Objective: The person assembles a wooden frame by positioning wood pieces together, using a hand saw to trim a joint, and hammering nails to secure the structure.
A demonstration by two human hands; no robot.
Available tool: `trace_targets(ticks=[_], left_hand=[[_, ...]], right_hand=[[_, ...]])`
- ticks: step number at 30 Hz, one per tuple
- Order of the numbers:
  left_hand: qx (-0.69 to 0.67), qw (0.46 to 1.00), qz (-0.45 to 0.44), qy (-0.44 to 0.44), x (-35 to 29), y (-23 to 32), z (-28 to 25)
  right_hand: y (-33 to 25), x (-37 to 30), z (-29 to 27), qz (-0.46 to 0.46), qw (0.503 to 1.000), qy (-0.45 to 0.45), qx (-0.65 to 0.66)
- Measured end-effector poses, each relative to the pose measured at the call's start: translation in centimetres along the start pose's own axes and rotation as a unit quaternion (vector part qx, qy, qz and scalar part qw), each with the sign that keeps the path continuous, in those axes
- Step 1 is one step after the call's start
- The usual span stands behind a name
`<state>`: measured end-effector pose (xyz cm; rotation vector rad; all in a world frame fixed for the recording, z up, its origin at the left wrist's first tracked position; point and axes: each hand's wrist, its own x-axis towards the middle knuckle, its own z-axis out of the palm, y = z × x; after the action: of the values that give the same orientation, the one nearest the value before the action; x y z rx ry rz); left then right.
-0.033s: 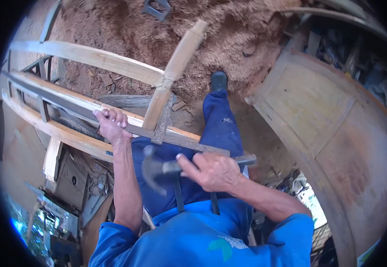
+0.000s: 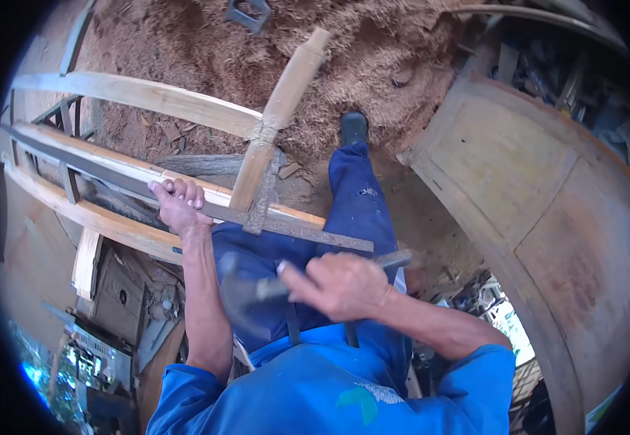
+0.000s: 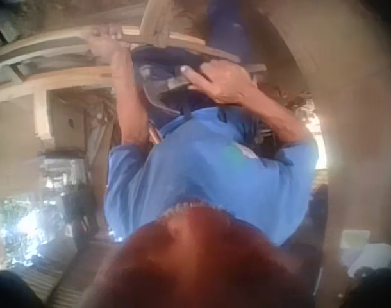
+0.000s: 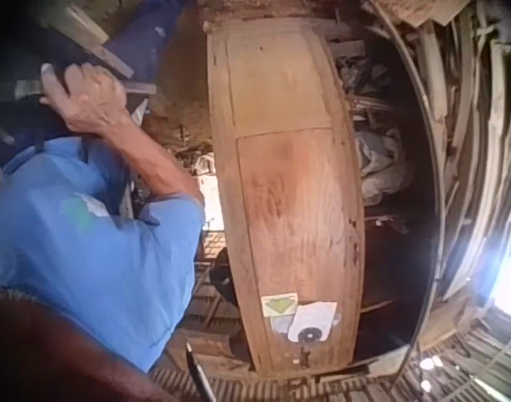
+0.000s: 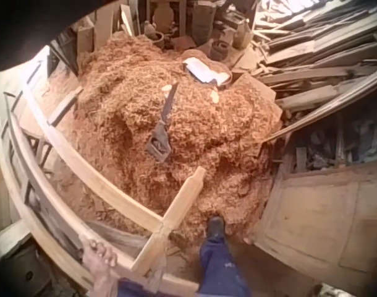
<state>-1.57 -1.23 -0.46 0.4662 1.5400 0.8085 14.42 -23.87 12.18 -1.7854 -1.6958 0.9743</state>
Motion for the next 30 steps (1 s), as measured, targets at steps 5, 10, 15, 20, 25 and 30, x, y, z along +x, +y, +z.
trace_targets(ticks=[5, 10, 15, 20, 25, 30], left_hand=[[0.008, 1.0, 0.004, -0.013, -0.3, -0.2, 0.4], [0.039, 0.999, 0.014, 0.033, 0.1, -0.1, 0.4], [0.037, 0.999, 0.022, 0.0, 0.1, -0.6, 0.6], [0.048, 0.998, 0.032, 0.007, 0.3, -0.3, 1.6], [0.06, 0.997, 0.022, 0.043, 0.2, -0.1, 1.6], [0.052, 0.998, 0.023, 0.027, -0.2, -0.2, 1.6]], right_hand=[[1.1, -1.6, 1.3, -0.009, 0.999, 0.014, -0.052], [-0.2, -0.7, 0.0, -0.004, 0.999, 0.035, 0.014], [2.4, -1.5, 2.7, 0.063, 0.994, 0.007, -0.092], [0.6, -0.9, 0.5, 0.003, 0.999, 0.03, 0.023], [1.7, -1.4, 1.1, 0.049, 0.998, -0.02, -0.043], [2.5, -1.7, 1.9, 0.081, 0.991, -0.075, -0.077]])
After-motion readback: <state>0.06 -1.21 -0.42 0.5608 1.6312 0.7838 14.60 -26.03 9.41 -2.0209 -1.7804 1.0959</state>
